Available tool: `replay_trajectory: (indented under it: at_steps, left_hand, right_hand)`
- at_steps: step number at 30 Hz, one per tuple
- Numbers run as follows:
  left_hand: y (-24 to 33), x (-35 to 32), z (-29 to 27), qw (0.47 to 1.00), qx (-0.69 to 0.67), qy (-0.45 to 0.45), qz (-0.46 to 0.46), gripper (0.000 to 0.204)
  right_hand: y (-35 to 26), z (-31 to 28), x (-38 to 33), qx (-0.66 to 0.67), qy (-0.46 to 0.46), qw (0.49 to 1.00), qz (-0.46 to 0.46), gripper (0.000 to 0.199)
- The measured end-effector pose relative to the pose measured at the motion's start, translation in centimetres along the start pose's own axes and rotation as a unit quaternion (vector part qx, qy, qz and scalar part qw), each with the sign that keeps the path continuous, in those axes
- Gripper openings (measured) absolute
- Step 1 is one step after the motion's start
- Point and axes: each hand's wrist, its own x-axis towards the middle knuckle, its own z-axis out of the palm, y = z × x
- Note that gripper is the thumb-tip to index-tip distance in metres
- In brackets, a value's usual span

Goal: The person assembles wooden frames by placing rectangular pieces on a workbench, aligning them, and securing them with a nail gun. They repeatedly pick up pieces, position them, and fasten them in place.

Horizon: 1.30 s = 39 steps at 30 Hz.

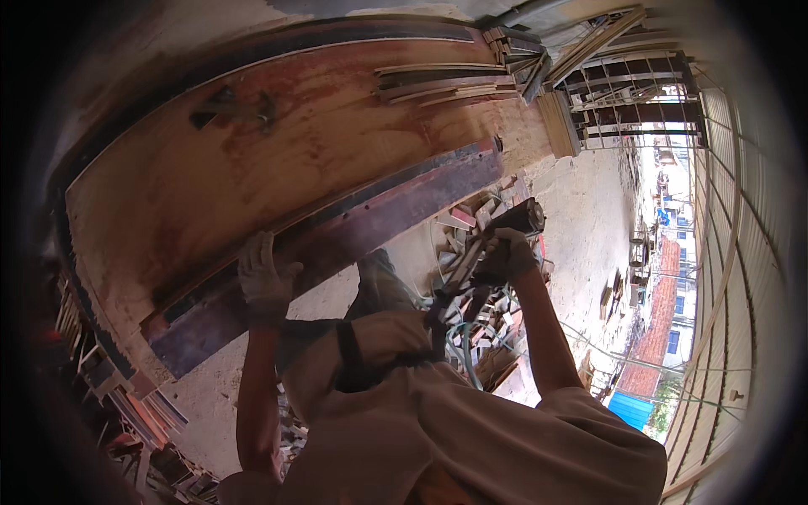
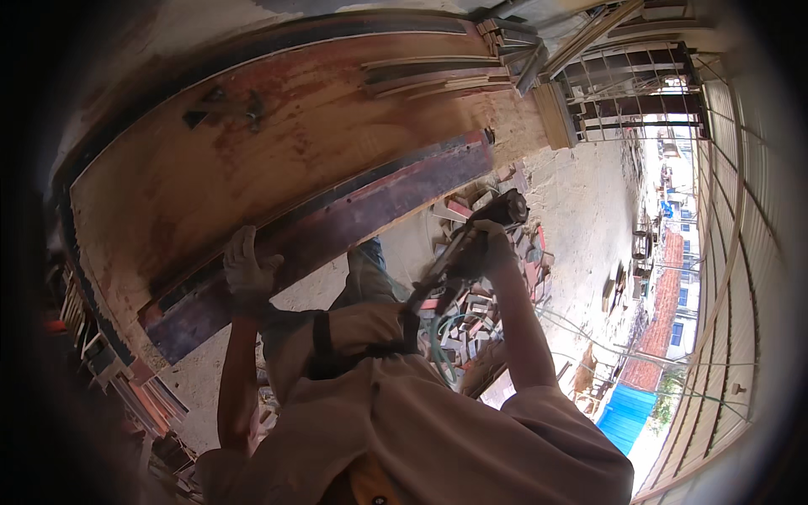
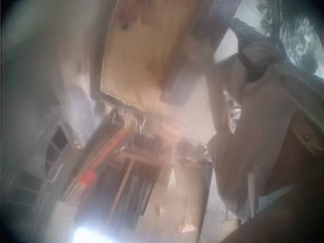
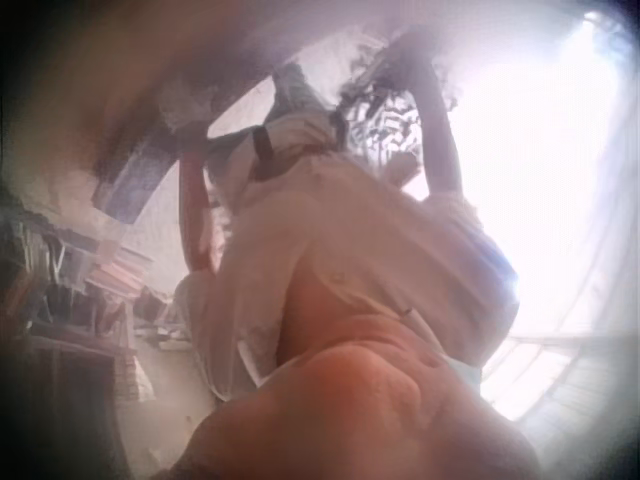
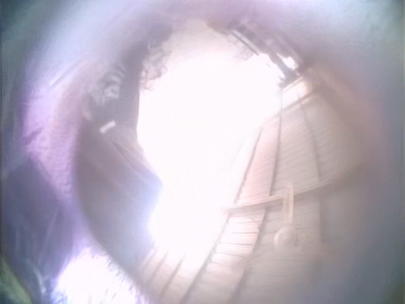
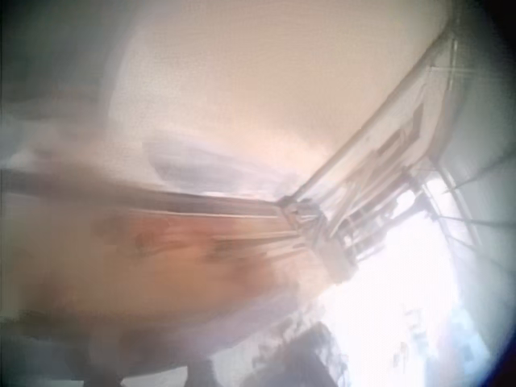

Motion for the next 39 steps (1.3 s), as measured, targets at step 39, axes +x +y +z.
replay_trajectory:
  at_steps: [39]
  left_hand:
    - [22.3,0.7,16.3,0.948,0.293,-0.12,-0.018,0.077]
  right_hand:
    - [-26.4,-18.4,36.8,-0.267,-0.14,0.95,-0.078,0.036]
